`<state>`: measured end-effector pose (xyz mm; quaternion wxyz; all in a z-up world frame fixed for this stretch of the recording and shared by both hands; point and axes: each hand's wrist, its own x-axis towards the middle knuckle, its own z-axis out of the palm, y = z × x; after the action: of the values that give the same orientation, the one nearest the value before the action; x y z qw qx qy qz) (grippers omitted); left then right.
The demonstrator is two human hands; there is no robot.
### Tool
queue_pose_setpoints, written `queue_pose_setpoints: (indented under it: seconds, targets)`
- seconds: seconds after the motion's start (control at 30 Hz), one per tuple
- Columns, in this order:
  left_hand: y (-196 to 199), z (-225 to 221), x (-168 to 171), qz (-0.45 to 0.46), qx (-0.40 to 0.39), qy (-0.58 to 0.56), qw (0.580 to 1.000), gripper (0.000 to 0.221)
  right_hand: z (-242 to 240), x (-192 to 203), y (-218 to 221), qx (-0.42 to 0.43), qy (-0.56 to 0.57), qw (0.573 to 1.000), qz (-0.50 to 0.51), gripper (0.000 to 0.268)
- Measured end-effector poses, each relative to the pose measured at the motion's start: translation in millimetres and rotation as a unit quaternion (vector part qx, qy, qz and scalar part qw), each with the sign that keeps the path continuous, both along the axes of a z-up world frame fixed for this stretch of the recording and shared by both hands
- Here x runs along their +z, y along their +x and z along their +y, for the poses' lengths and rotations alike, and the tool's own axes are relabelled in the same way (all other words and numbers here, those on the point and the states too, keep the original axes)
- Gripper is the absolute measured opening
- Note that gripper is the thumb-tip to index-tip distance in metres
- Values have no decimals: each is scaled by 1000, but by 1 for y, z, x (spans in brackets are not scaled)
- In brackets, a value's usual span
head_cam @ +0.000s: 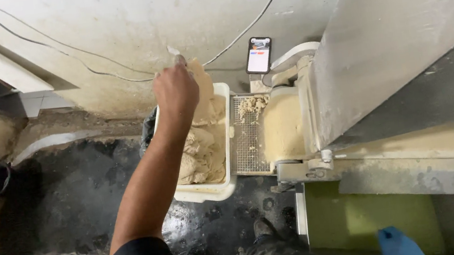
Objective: Feeding dough balls into a processing machine and retrieving them from a liquid bath
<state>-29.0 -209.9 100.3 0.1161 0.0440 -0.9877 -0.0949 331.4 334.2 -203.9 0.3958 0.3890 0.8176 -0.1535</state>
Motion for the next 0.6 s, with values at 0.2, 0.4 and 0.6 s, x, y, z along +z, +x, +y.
queue_pose_setpoints:
  seconds: [0.2,0.4,0.6]
  targets:
    - [-33,-26,-45,-27,35,15,999,46,27,-54,17,20,5,999,50,50]
    - [-60,-52,-103,-44,92,249,963,26,38,-77,17,29,74,997,-18,43]
    - [-121,-131,-234,-52,171,248,952,39,38,-66,14,39,28,999,-10,38]
